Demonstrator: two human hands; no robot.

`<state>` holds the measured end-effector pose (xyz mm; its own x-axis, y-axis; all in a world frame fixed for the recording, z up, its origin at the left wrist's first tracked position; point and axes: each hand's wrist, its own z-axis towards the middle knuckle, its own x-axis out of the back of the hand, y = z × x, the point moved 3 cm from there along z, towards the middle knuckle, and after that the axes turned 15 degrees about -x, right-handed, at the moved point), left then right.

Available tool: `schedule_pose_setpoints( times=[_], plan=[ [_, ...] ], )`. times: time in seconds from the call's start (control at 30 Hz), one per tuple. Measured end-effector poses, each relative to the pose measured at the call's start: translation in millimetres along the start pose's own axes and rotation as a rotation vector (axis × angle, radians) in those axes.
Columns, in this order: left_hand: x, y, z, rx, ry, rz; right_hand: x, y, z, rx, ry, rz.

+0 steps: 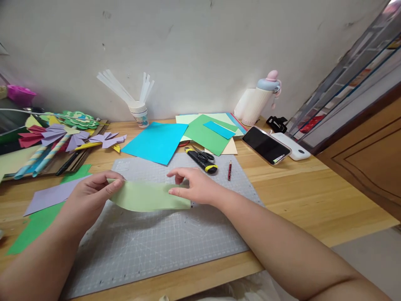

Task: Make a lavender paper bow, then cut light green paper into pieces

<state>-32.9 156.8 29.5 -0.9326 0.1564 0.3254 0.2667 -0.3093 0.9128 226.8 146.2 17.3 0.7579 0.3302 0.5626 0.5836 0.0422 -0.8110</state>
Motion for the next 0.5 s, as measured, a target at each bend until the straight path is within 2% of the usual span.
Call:
schedule_pose_setpoints(
  times=[0.07, 0.17, 0.27, 0.33, 0.4, 0.5],
  plan=[
    [0.1, -1, 2, 0.013, -0.021, 0.077, -3, 1, 2, -0.023, -0.044, 0.039],
    [-0.2, -3, 5, 0.004, -0.036, 0.349, -8, 1, 2, -0.042, -0.114, 0.068],
    [-6.3, 1, 5, -0.11, -0.022, 0.526, -15, -3, -3, -0.069, -0.185, 0.066],
    [-18.0, 10, 2, -0.277, -0.117, 0.584, -20, -8, -7, -0.077, -0.219, 0.053],
    [-33.1, 20, -6, -0.462, -0.287, 0.639, -26, -13, -10, -0.068, -0.236, 0.035],
    [-49.4, 32, -17, -0.624, -0.459, 0.655, -32, -19, -14, -0.033, -0.233, -0.001]
  ],
)
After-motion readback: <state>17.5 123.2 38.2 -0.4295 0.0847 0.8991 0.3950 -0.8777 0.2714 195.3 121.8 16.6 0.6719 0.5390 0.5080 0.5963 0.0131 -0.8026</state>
